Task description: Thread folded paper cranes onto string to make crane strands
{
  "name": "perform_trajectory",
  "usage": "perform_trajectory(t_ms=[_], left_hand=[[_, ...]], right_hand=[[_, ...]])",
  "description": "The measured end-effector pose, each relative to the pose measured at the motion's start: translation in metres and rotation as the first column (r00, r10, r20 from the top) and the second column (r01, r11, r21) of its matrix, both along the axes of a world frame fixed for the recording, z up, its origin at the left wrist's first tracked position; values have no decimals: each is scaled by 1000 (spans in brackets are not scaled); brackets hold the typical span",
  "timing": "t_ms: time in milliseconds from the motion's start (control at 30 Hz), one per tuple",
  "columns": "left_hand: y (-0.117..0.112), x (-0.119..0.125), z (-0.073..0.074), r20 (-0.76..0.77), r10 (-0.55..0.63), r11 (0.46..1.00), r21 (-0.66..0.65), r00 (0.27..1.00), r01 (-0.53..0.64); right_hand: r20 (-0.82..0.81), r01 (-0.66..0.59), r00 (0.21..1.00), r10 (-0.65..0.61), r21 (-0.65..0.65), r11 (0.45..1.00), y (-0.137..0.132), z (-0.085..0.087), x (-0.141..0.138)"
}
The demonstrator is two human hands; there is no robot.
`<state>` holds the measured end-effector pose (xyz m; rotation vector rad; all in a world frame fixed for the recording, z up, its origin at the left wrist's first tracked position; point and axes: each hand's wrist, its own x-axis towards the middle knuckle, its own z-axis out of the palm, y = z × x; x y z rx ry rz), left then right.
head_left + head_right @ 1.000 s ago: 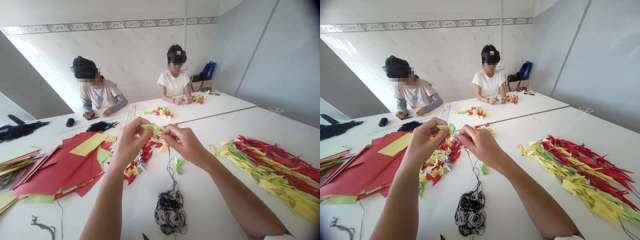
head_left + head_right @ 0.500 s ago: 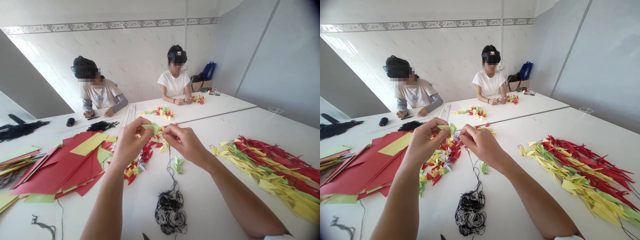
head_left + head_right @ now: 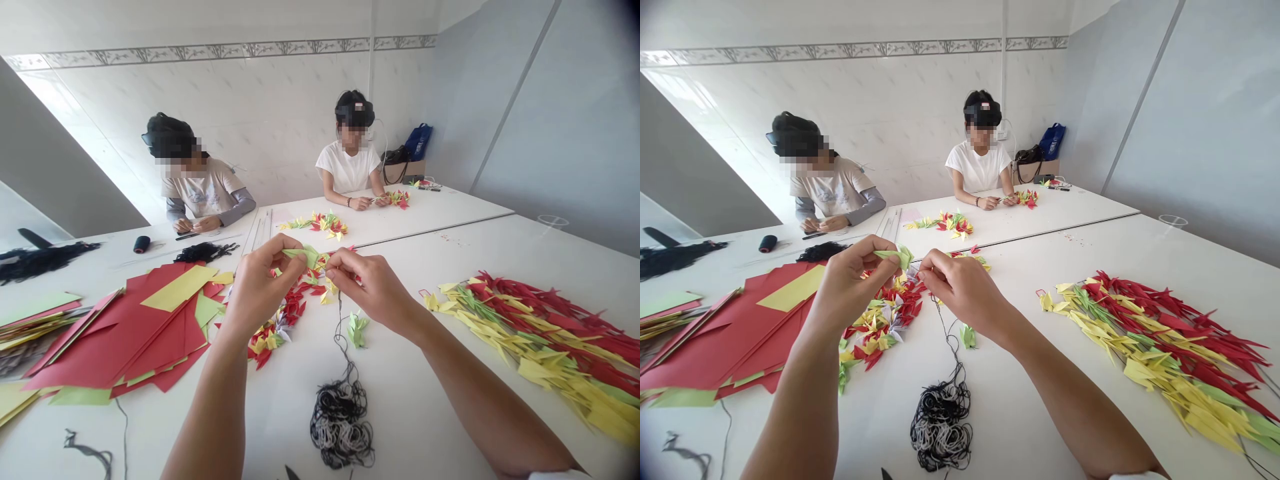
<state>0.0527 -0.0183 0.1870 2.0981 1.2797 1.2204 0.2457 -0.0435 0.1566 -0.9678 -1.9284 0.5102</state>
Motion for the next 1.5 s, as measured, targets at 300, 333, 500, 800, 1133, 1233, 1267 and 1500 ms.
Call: perform_trajectory(t_ms=[300,333,500,800,1133,1233,1267,1500], left_hand=[[0,-1,-1,-30,-19,1000,18,999,19],[1,-1,-1,-48,-29,999,29,998,30],[-3,-3,-2,-207,-67,978,181,976,105],[-11,-8,9,-32,-76,955,287,997,82],[1,-3,-1,-23,-135,984,117,991,137],[1,-3,-1,-15,-124,988,96,992,125],[1,-4,-1,-22,-116,989,93,993,118],[1,-3,-1,-18,-91,996,19,996,91]], right_hand=[[-7,6,1000,-6,7,1000,0,-1,0],[-12,5,1000,-5,9,1000,0,-1,0],[-43,10,999,-9,1,1000,3,-3,0],[-212,9,977,-13,-19,1000,14,-8,-1],[-267,-61,963,39,-75,995,12,-11,-6],[-273,-76,961,51,-81,994,12,-11,-6],[-264,-82,963,58,-80,993,12,-12,-7],[-166,-115,980,113,-2,993,8,-13,-9]])
